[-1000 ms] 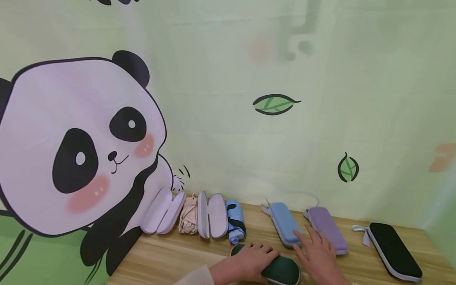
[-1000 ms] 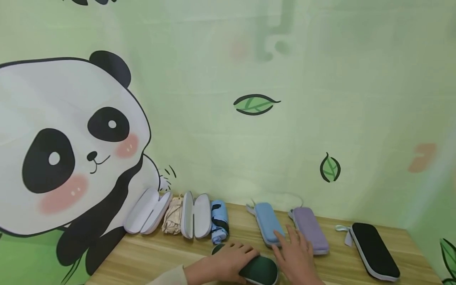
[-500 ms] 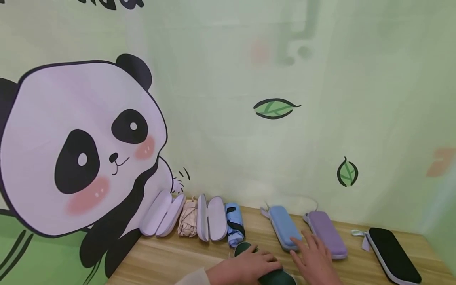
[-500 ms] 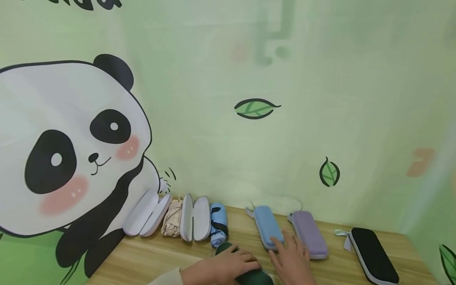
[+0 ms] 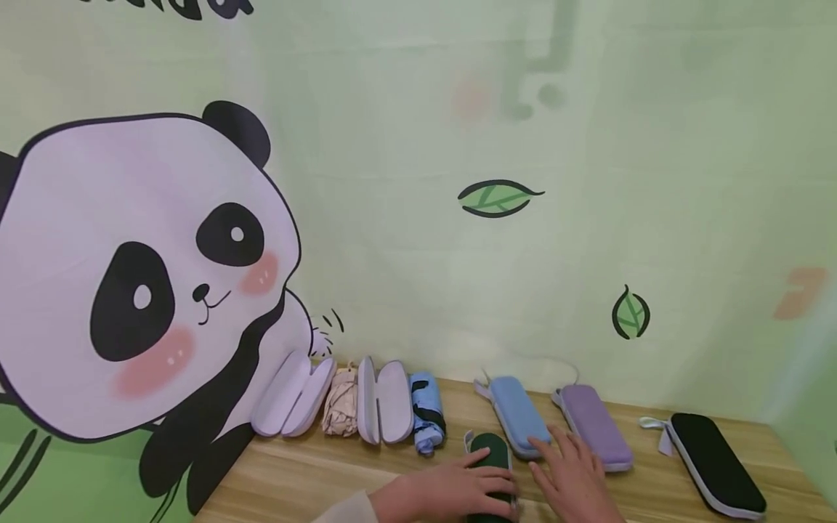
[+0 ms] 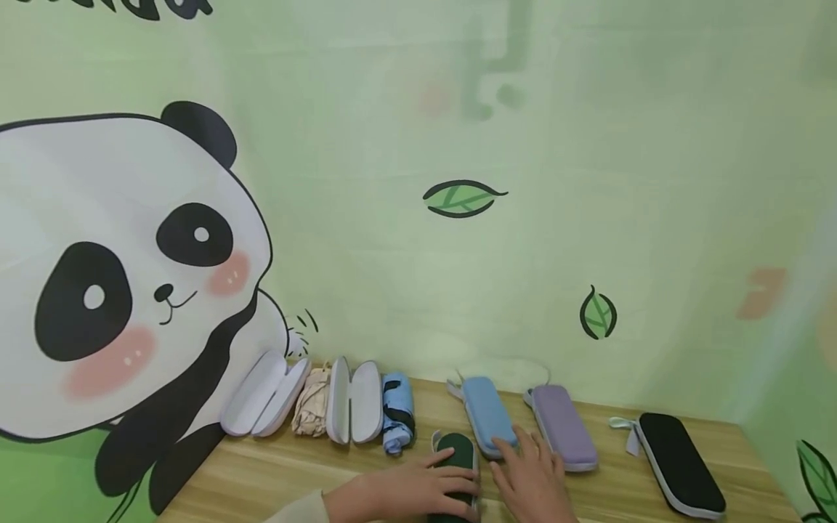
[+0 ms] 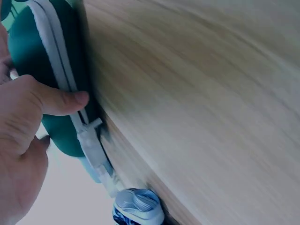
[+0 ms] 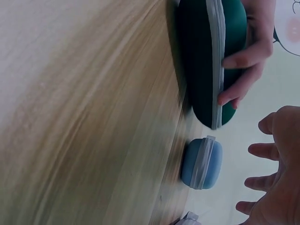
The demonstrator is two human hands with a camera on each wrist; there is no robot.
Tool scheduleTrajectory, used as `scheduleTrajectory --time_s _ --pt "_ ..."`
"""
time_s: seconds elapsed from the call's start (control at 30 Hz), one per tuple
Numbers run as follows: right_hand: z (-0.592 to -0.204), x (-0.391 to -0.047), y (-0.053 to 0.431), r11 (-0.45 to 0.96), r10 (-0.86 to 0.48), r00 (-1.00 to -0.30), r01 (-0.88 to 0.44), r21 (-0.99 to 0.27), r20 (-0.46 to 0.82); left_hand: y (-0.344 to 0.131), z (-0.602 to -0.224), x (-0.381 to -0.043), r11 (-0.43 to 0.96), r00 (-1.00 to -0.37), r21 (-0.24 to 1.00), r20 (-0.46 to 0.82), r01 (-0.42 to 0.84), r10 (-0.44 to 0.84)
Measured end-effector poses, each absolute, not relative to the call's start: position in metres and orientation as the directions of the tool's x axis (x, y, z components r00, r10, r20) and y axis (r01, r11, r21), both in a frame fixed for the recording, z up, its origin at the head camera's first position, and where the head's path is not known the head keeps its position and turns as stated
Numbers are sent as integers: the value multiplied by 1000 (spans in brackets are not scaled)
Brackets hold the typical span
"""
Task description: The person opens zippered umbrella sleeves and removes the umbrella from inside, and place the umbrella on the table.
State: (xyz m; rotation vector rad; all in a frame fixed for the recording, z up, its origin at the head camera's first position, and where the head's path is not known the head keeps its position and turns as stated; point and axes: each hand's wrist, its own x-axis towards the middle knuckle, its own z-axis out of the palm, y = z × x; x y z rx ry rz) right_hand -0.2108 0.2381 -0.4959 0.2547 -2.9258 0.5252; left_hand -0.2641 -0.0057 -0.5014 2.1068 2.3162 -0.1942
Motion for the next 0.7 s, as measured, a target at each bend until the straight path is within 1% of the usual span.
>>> scheduleTrajectory --time_s 0.1,0.27,0.47,0.57,0.7 --pt "-498 -210 238 926 -138 -977 -186 -329 164 -9 -504 -265 38 -43 -66 -73 997 996" --pt "-497 -208 239 923 -147 -978 -190 -335 151 -13 -505 -265 35 -38 -53 -46 998 998" --pt "-495 -209 240 918 -160 -973 -208 -336 167 -15 -500 -264 -5 -2 -171 -43 985 999" --pt "-494 -210 239 922 -160 -973 -207 -326 165 -18 -495 -264 9 -10 -224 -3 975 1000" --pt "-492 -211 238 930 -147 -976 -191 -314 159 -26 -487 -263 77 -54 -314 82 946 995"
